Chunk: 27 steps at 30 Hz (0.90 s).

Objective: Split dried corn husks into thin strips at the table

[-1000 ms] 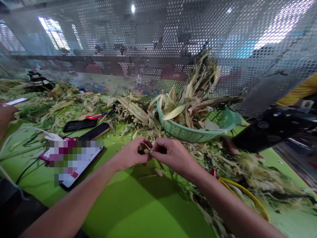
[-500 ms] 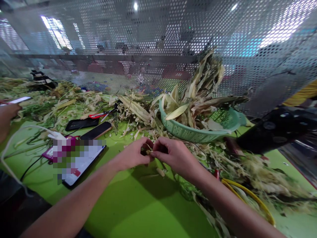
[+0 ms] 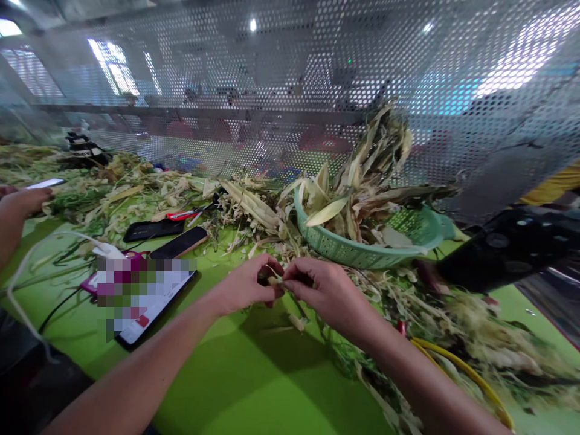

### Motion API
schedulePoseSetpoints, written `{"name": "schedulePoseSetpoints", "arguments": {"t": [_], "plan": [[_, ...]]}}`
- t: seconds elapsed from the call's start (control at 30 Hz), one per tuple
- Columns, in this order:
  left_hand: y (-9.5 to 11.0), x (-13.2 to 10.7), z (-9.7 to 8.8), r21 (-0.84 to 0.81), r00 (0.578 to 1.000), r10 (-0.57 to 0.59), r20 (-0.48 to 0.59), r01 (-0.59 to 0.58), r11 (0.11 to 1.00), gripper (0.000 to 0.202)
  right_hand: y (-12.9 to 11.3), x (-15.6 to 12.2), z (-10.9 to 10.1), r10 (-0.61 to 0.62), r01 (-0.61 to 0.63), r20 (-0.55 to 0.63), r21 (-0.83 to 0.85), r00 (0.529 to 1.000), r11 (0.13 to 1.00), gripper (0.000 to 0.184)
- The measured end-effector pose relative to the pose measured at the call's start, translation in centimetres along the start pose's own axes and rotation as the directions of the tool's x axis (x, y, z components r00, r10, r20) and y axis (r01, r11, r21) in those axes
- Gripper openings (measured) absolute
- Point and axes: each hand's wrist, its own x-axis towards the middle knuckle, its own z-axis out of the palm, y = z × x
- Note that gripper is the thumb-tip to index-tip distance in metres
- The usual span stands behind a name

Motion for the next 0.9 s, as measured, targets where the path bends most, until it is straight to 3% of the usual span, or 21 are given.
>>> {"name": "schedulePoseSetpoints", "arguments": {"t": [0.17, 0.43, 0.9], "plan": [[0.4, -0.1, 0.1, -0.017, 0.999, -0.021, 0.028, 0.022, 1.0, 0.035, -0.4, -0.1, -0.5, -0.035, 0.041, 0.085, -0.06, 0.996, 0.997, 0.017], [0.0, 0.0, 0.2, 0.059, 0.999, 0.033, 0.0, -0.033, 0.998, 0.033, -0.5, 0.0, 0.0, -0.089, 0.096, 0.055, -0.127, 0.994, 0.987, 0.02], [1.0, -0.5, -0.2, -0.186, 0.993, 0.016, 0.119, 0.006, 0.983, 0.032, -0.6, 0.0, -1.4, -0.075, 0.078, 0.172, -0.007, 0.982, 0.997, 0.022]]}}
